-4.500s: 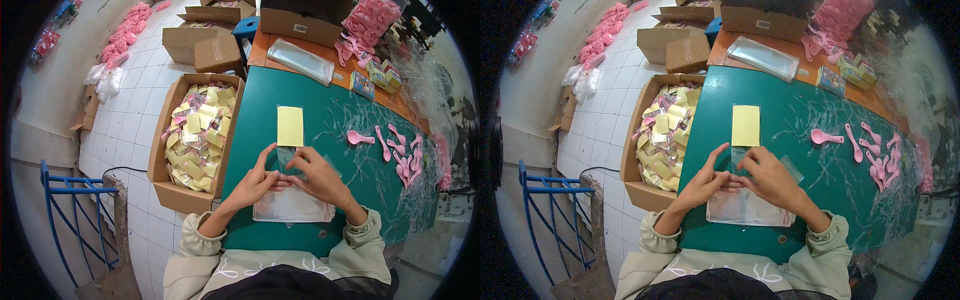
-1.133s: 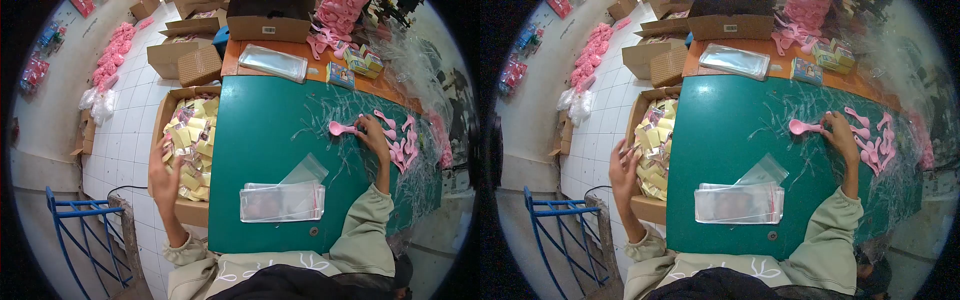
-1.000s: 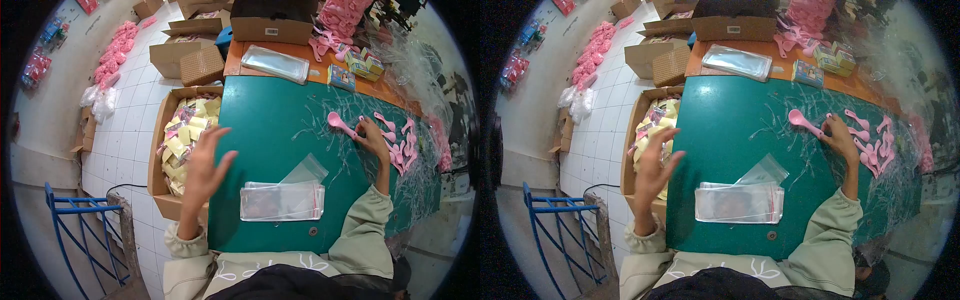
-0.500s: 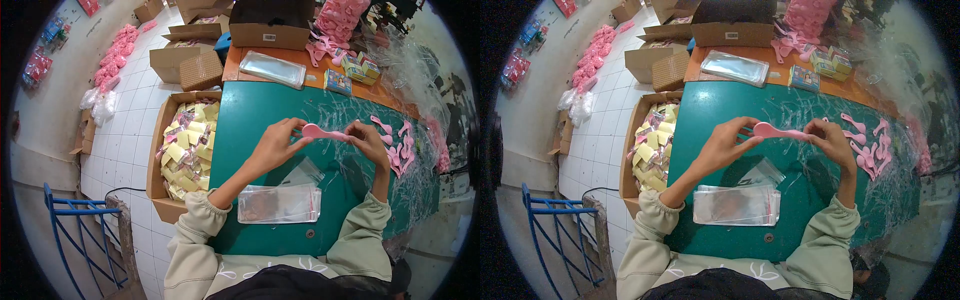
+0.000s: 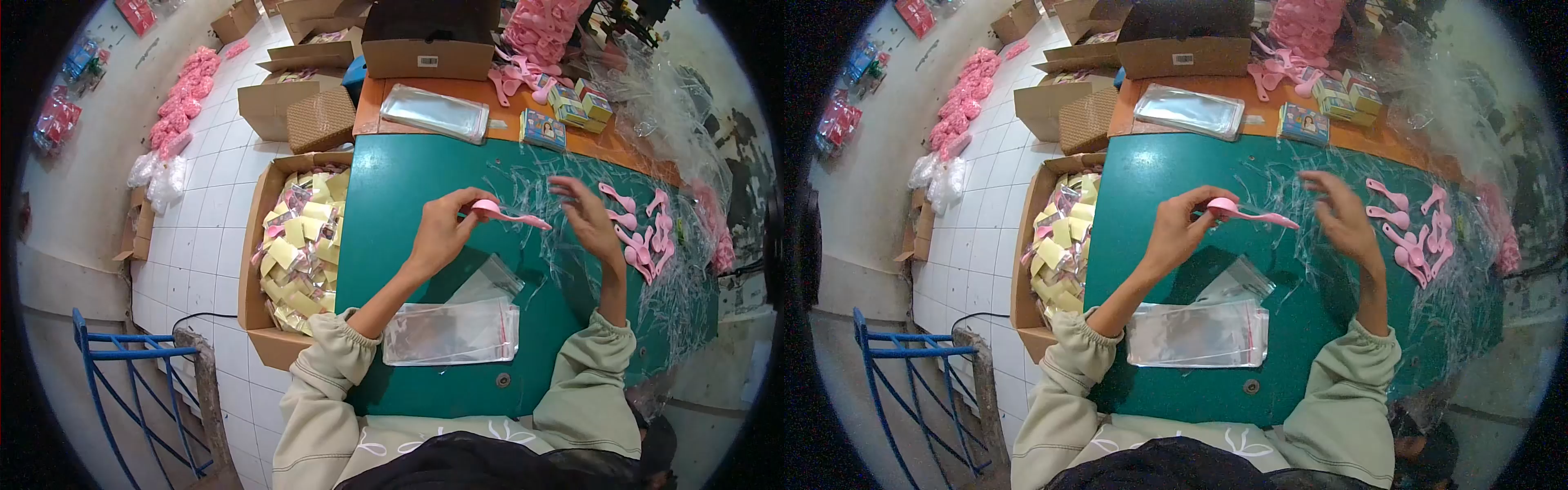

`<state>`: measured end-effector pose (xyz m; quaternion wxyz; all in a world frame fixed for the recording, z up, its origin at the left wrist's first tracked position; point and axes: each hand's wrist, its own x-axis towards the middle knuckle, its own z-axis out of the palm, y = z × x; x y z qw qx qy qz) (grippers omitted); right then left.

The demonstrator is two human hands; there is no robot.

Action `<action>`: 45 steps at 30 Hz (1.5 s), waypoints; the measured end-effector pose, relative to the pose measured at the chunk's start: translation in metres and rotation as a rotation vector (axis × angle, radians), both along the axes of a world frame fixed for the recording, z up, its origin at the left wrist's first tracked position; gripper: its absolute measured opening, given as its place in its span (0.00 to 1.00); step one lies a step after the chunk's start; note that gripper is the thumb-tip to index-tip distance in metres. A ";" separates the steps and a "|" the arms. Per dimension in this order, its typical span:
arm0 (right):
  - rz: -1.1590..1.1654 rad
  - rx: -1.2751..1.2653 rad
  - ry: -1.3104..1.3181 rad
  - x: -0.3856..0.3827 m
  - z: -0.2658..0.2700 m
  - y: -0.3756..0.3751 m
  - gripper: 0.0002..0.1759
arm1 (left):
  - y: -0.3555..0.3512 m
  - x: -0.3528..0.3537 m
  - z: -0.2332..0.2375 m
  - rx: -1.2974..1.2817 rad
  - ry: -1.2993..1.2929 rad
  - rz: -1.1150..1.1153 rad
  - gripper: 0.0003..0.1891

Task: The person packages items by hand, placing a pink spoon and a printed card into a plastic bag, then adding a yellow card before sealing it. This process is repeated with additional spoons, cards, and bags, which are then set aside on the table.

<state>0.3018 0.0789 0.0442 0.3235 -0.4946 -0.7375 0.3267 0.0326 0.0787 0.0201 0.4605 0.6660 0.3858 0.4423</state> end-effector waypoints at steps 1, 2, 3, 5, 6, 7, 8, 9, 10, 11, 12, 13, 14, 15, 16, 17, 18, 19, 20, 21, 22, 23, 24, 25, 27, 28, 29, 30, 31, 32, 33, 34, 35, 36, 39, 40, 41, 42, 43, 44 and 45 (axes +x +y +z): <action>0.092 -0.175 0.214 -0.023 0.009 -0.004 0.25 | -0.001 0.001 0.000 0.007 0.008 -0.023 0.11; 0.156 -0.280 0.274 -0.035 0.014 -0.007 0.26 | -0.001 0.002 0.000 0.016 0.015 -0.046 0.11; 0.222 -0.384 0.335 -0.045 0.018 -0.009 0.28 | -0.001 0.003 -0.001 0.040 0.032 -0.068 0.11; 0.298 -0.543 0.373 -0.055 0.024 -0.012 0.29 | -0.002 0.003 -0.003 0.091 0.066 -0.103 0.11; 0.303 -0.599 0.352 -0.057 0.027 -0.014 0.30 | -0.004 0.002 0.001 0.032 0.034 -0.093 0.11; 0.308 -0.657 0.330 -0.060 0.028 -0.015 0.30 | -0.008 0.002 0.006 -0.028 -0.001 -0.084 0.11; 0.288 -0.591 0.309 -0.062 0.027 -0.015 0.28 | -0.009 0.002 0.009 -0.088 -0.038 -0.075 0.12; 0.264 -0.586 0.301 -0.061 0.026 -0.014 0.25 | -0.009 0.002 0.007 -0.091 -0.026 -0.062 0.12; 0.241 -0.583 0.294 -0.058 0.026 -0.014 0.22 | -0.008 0.002 0.004 -0.094 -0.013 -0.050 0.13; 0.219 -0.577 0.286 -0.055 0.026 -0.013 0.19 | -0.007 0.002 0.003 -0.096 0.000 -0.036 0.14; 0.206 -0.576 0.266 -0.050 0.024 -0.011 0.16 | -0.006 0.000 0.004 -0.115 0.020 -0.052 0.14; 0.194 -0.576 0.247 -0.043 0.021 -0.008 0.13 | -0.006 -0.002 0.006 -0.135 0.039 -0.067 0.14; 0.181 -0.575 0.227 -0.039 0.019 -0.007 0.10 | -0.006 -0.004 0.009 -0.155 0.059 -0.083 0.14; 0.172 -0.551 0.237 -0.039 0.020 -0.007 0.10 | -0.007 -0.004 0.010 -0.136 0.062 -0.098 0.14; 0.163 -0.528 0.247 -0.039 0.020 -0.008 0.09 | -0.009 -0.005 0.011 -0.117 0.065 -0.113 0.14; 0.153 -0.505 0.258 -0.039 0.021 -0.008 0.08 | -0.010 -0.006 0.012 -0.100 0.068 -0.129 0.13; 0.175 -0.515 0.232 -0.036 0.024 -0.008 0.08 | -0.013 -0.006 0.011 -0.079 0.062 -0.146 0.13; 0.197 -0.524 0.205 -0.031 0.028 -0.006 0.09 | -0.015 -0.005 0.011 -0.057 0.056 -0.164 0.12; 0.217 -0.532 0.176 -0.023 0.030 -0.003 0.09 | -0.016 -0.005 0.011 -0.034 0.048 -0.183 0.11; 0.226 -0.467 0.185 -0.012 0.030 0.000 0.09 | -0.017 -0.006 0.011 -0.037 0.055 -0.167 0.11; 0.234 -0.402 0.194 0.004 0.030 0.002 0.10 | -0.018 -0.010 0.010 -0.039 0.062 -0.152 0.10; 0.243 -0.337 0.203 0.022 0.029 0.005 0.11 | -0.019 -0.016 0.010 -0.040 0.069 -0.137 0.10; 0.071 -0.311 0.323 0.048 0.018 0.011 0.13 | -0.017 -0.023 0.007 -0.061 0.071 -0.113 0.09; -0.099 -0.285 0.442 0.067 0.007 0.015 0.16 | -0.017 -0.030 0.004 -0.105 0.025 -0.080 0.08; -0.762 -0.042 -1.121 0.068 0.008 0.011 0.25 | -0.014 -0.044 0.001 -0.187 -0.069 -0.003 0.08; -0.656 -0.010 -0.908 0.081 0.007 0.011 0.27 | -0.012 -0.049 -0.002 -0.226 -0.190 -0.011 0.08; -0.556 0.017 -0.692 0.105 0.007 0.009 0.28 | -0.013 -0.054 -0.002 -0.250 -0.220 0.020 0.08; -0.452 0.051 -0.486 0.119 0.013 0.009 0.30 | -0.013 -0.055 0.001 -0.268 -0.261 0.053 0.08; -0.258 -0.015 -0.218 0.107 0.029 0.002 0.30 | -0.015 -0.055 0.001 -0.293 -0.303 0.086 0.09; -0.065 -0.083 0.055 0.092 0.045 -0.009 0.30 | -0.016 -0.054 0.000 -0.309 -0.326 0.094 0.10; 0.126 -0.147 0.330 0.080 0.054 -0.015 0.30 | -0.018 -0.052 0.000 -0.343 -0.361 0.085 0.10; -0.136 -0.240 0.300 0.078 0.049 -0.008 0.27 | -0.019 -0.050 0.001 -0.374 -0.397 0.076 0.11; -0.308 -0.169 -0.256 0.071 0.043 -0.004 0.27 | -0.020 -0.047 0.002 -0.403 -0.433 0.067 0.11; -0.466 -0.085 -0.815 0.062 0.034 0.001 0.27 | -0.023 -0.044 0.004 -0.424 -0.456 0.075 0.11; -0.111 0.114 -0.197 0.035 0.023 0.005 0.27 | -0.033 -0.033 0.009 -0.471 -0.498 0.070 0.12; 0.034 -0.170 0.329 -0.017 0.041 -0.009 0.26 | -0.036 -0.030 0.008 -0.476 -0.499 0.057 0.12; 0.118 -0.177 0.385 -0.049 0.047 -0.018 0.23 | -0.039 -0.027 0.008 -0.481 -0.497 0.044 0.12; 0.202 -0.183 0.442 -0.068 0.050 -0.023 0.20 | -0.043 -0.023 0.007 -0.461 -0.445 0.022 0.12; 0.179 -0.198 0.420 -0.073 0.046 -0.024 0.18 | -0.046 -0.020 0.005 -0.441 -0.434 -0.012 0.13; 0.156 -0.214 0.399 -0.078 0.039 -0.023 0.16 | -0.049 -0.018 0.002 -0.421 -0.421 -0.045 0.14; 0.134 -0.230 0.377 -0.081 0.034 -0.023 0.14 | -0.052 -0.017 -0.002 -0.401 -0.409 -0.078 0.15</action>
